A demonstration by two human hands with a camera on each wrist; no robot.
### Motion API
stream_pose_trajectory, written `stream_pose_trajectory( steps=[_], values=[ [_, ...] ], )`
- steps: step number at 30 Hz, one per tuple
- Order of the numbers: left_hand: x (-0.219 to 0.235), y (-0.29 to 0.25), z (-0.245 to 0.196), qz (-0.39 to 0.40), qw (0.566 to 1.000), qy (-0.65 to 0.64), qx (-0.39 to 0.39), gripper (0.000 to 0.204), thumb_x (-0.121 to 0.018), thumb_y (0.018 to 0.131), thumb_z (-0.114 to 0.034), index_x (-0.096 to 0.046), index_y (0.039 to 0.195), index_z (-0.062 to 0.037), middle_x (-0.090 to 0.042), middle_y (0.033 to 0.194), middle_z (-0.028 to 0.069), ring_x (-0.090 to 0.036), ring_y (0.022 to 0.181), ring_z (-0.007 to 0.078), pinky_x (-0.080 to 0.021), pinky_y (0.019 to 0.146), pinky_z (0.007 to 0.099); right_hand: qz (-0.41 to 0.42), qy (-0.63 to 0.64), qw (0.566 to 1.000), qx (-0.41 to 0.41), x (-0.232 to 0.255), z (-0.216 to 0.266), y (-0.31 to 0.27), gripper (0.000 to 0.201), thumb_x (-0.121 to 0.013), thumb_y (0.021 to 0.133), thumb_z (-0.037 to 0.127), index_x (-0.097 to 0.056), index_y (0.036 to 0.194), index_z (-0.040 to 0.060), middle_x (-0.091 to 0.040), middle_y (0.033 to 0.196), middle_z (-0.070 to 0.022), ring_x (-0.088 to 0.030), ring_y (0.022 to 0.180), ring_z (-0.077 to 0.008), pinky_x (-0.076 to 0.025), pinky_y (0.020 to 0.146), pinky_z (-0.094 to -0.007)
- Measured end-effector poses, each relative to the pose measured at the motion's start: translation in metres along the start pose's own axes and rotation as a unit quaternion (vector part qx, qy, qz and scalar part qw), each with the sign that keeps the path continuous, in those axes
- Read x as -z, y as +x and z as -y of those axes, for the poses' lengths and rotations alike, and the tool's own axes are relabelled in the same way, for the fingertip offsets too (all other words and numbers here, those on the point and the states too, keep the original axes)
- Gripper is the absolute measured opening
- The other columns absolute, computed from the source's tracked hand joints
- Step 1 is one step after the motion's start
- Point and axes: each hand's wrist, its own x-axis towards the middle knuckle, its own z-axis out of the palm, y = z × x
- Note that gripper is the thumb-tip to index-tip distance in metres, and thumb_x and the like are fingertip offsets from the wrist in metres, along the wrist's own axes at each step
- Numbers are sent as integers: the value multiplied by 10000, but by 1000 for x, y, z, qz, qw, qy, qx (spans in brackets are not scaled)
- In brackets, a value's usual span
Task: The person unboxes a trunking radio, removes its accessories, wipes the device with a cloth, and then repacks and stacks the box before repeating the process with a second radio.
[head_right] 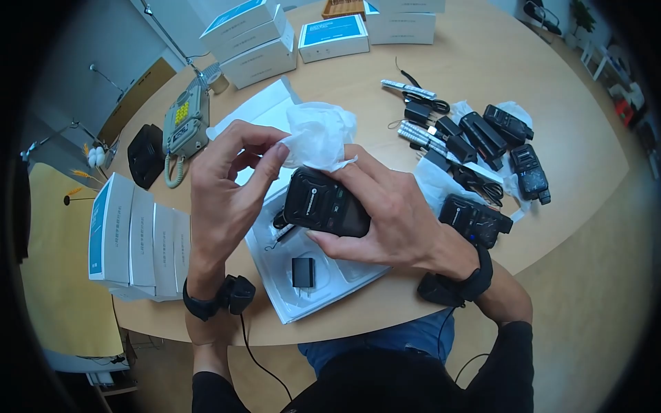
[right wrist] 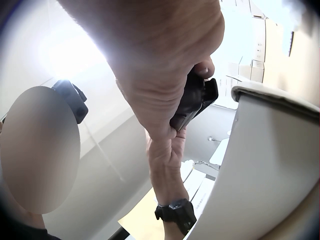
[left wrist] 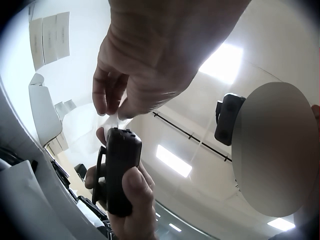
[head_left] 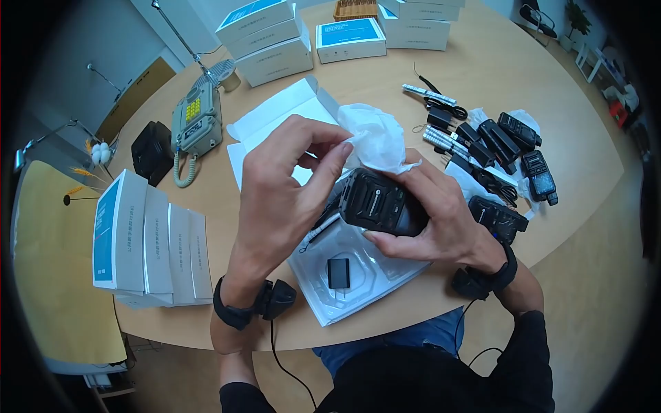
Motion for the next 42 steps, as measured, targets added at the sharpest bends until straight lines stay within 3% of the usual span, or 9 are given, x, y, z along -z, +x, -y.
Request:
stream_pose_trajectory(
  steps=[3,5,11,15,22,27,32,36,42],
  values=[
    [-6,-1,0,-4,1000,2,-12,174,-718,912,10,-681,1082,9,-684,933,87,-674,782,132,-573,659,279,-6,4,1000,-5,-2,-5,0,677,-872,724,265,-574,1250,-37,-643,1122,-200,-708,939,-323,-593,807,-386],
    [-7,-3,-3,-55,988,-114,83,123,-692,928,32,-665,1047,28,-687,944,80,-679,803,118,-581,642,257,-14,9,1000,-3,-2,-4,1,689,-870,732,268,-557,1266,-35,-642,1123,-199,-709,936,-314,-590,812,-381],
    [-17,1,-5,-106,972,-189,91,101,-682,929,46,-670,1028,27,-702,954,78,-685,805,111,-574,634,242,-24,194,971,-136,0,5,2,765,-862,776,276,-463,1352,-31,-589,1239,-182,-670,1069,-249,-562,909,-345],
    [-12,-4,8,-37,999,-20,-8,133,-688,941,58,-658,1066,23,-687,1015,65,-667,846,112,-563,684,244,-41,194,975,-101,-4,1,-4,845,-875,797,301,-387,1408,-20,-544,1293,-182,-599,1202,-247,-528,985,-361],
    [-15,-5,-2,-39,997,-74,4,131,-634,979,58,-674,1095,12,-681,985,33,-615,813,74,-517,688,231,-68,379,902,-195,1,12,2,1150,-801,907,341,30,1617,-15,-527,1385,-254,-539,1302,-286,-413,1115,-379],
    [-10,-6,-1,-20,997,-60,-46,171,-598,981,96,-660,1116,11,-677,990,41,-612,803,81,-514,683,236,-16,378,904,-198,8,6,-2,968,-770,936,314,-149,1593,-32,-532,1391,-213,-533,1304,-244,-388,1136,-368],
    [-8,-6,-8,-36,997,-28,-56,278,-675,835,159,-687,1048,-19,-695,900,106,-707,809,227,-569,714,322,-24,381,893,-240,13,8,4,810,-794,915,289,-329,1501,-23,-534,1383,-184,-524,1312,-232,-381,1142,-353],
    [-8,-8,-14,-41,992,62,-102,320,-677,781,180,-676,1038,-10,-668,863,106,-666,773,256,-555,680,351,-63,322,927,-181,7,5,4,887,-810,898,290,-275,1541,-6,-533,1381,-202,-524,1322,-257,-389,1147,-361],
    [-15,-32,-23,0,918,289,-272,249,-677,717,-65,-623,949,7,-580,855,76,-594,797,233,-513,686,330,-11,205,966,-155,7,10,5,881,-825,862,239,-341,1564,16,-549,1384,-178,-526,1316,-271,-413,1117,-384]
  ],
)
